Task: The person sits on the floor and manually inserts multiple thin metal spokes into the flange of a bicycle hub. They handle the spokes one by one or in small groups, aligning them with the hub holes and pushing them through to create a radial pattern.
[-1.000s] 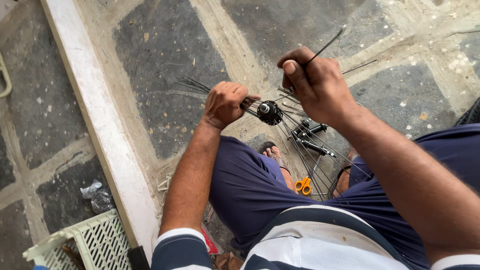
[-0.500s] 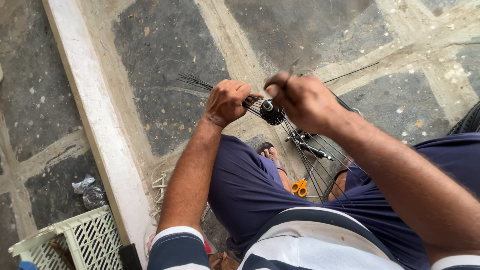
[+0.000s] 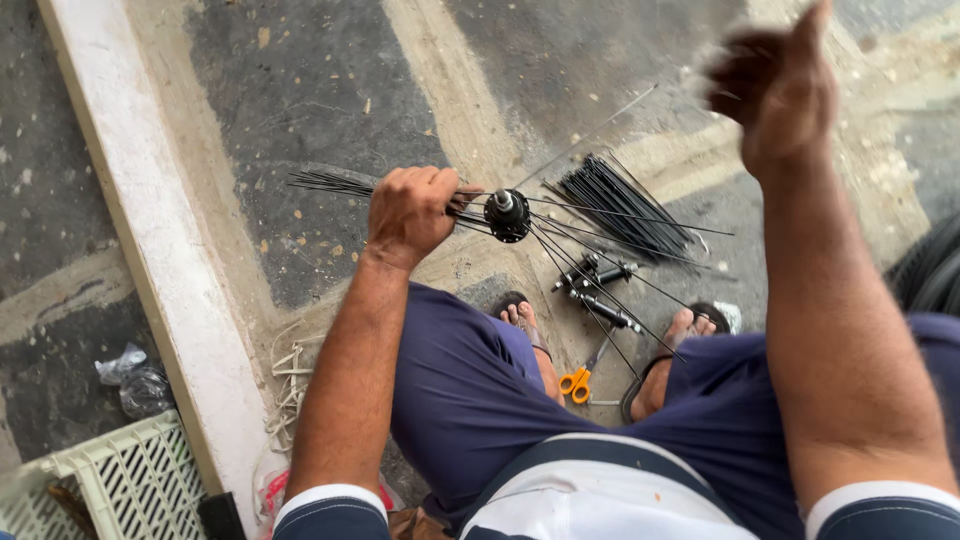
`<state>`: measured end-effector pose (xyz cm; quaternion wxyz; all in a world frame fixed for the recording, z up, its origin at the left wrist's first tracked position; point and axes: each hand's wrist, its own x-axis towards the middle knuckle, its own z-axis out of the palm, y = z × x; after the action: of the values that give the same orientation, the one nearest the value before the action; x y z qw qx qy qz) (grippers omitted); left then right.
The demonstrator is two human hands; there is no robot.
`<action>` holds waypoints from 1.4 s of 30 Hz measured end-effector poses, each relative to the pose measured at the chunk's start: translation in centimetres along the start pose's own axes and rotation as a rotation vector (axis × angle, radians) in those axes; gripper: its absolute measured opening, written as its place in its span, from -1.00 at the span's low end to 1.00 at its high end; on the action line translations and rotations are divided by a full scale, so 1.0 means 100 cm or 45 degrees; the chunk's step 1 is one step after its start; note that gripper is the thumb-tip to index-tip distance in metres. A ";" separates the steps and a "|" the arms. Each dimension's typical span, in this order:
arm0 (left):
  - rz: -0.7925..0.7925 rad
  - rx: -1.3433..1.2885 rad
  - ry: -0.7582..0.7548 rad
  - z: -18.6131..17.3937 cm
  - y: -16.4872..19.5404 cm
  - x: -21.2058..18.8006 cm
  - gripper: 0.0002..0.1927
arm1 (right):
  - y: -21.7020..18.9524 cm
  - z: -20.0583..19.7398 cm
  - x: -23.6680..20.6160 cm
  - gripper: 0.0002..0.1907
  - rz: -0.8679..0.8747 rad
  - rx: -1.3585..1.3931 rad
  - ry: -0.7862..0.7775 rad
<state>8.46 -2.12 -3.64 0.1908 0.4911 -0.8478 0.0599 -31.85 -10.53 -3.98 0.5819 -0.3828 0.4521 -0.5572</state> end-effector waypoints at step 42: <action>-0.140 0.188 -0.011 0.012 -0.007 0.005 -0.46 | 0.086 -0.020 -0.100 -0.90 0.687 -0.623 0.516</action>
<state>8.50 -3.21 -4.57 0.1535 0.5499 -0.8136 0.1097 -30.85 0.22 -11.79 0.4981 -0.2603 0.7607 -0.3248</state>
